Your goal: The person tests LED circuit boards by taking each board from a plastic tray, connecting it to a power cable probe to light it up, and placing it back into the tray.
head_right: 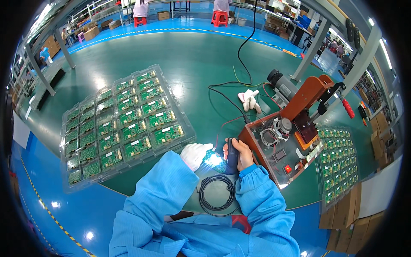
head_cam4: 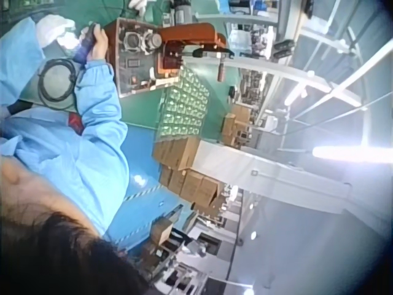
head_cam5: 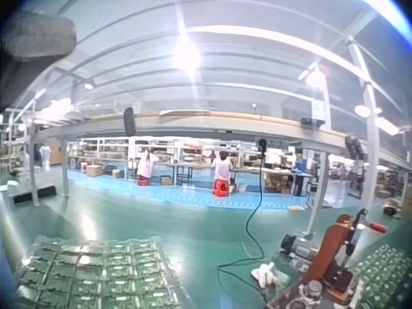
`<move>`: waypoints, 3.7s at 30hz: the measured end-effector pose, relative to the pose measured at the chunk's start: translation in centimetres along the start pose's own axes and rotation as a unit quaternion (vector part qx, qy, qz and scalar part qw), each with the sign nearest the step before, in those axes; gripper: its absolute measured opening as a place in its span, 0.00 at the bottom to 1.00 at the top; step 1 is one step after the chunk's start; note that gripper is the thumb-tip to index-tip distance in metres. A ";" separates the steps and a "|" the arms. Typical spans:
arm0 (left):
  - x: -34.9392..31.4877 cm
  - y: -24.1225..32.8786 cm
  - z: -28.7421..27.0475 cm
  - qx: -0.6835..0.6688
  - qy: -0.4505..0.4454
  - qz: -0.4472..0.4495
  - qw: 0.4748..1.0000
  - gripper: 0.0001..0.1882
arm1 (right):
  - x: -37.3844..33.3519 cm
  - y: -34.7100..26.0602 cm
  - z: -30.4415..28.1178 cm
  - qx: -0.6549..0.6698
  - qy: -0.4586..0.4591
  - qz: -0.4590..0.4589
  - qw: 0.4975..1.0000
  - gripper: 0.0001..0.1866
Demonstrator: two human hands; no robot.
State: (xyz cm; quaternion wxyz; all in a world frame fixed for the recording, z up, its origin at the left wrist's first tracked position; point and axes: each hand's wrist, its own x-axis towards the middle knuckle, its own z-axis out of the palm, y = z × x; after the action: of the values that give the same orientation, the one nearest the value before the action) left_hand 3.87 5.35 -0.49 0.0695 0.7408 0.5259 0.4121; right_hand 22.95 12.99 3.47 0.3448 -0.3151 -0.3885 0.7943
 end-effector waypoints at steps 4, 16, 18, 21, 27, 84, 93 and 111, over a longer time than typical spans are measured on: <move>0.4 0.3 -0.4 -0.005 -0.021 -0.003 1.000 0.15 | -0.2 -0.1 -0.2 0.004 0.003 -0.003 1.000 0.17; 0.3 0.2 -0.1 0.007 -0.028 -0.012 0.999 0.16 | -0.2 -0.1 0.2 0.047 -0.017 -0.024 0.998 0.19; 0.1 0.1 0.1 0.018 -0.016 -0.006 1.000 0.16 | -0.3 0.0 0.3 0.072 -0.027 -0.038 0.996 0.21; -0.1 0.0 0.1 0.005 0.002 -0.008 1.000 0.16 | -0.2 0.2 0.2 0.024 -0.047 -0.037 0.998 0.27; -0.2 0.0 -0.3 0.010 -0.032 -0.017 0.999 0.16 | 0.0 0.5 0.2 0.002 -0.041 -0.080 0.996 0.27; -0.5 0.9 -0.9 -0.117 -0.055 -0.067 0.989 0.15 | -2.8 -2.8 4.1 -0.238 0.111 -0.344 0.902 0.04; -0.4 2.5 -4.2 -0.061 0.057 -0.028 0.996 0.12 | -2.0 -1.6 1.2 -0.386 -0.027 -0.145 0.910 0.10; -7.6 -6.7 -27.3 0.229 0.286 -0.127 0.922 0.13 | -0.5 1.2 1.9 -0.518 -0.012 -0.390 0.761 0.08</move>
State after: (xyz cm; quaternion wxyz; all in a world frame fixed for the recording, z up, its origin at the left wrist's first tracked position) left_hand -20.44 -7.13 9.60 -0.2034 0.5141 0.6931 0.4625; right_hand 21.43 11.24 3.50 0.4040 -0.2579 -0.8343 0.2726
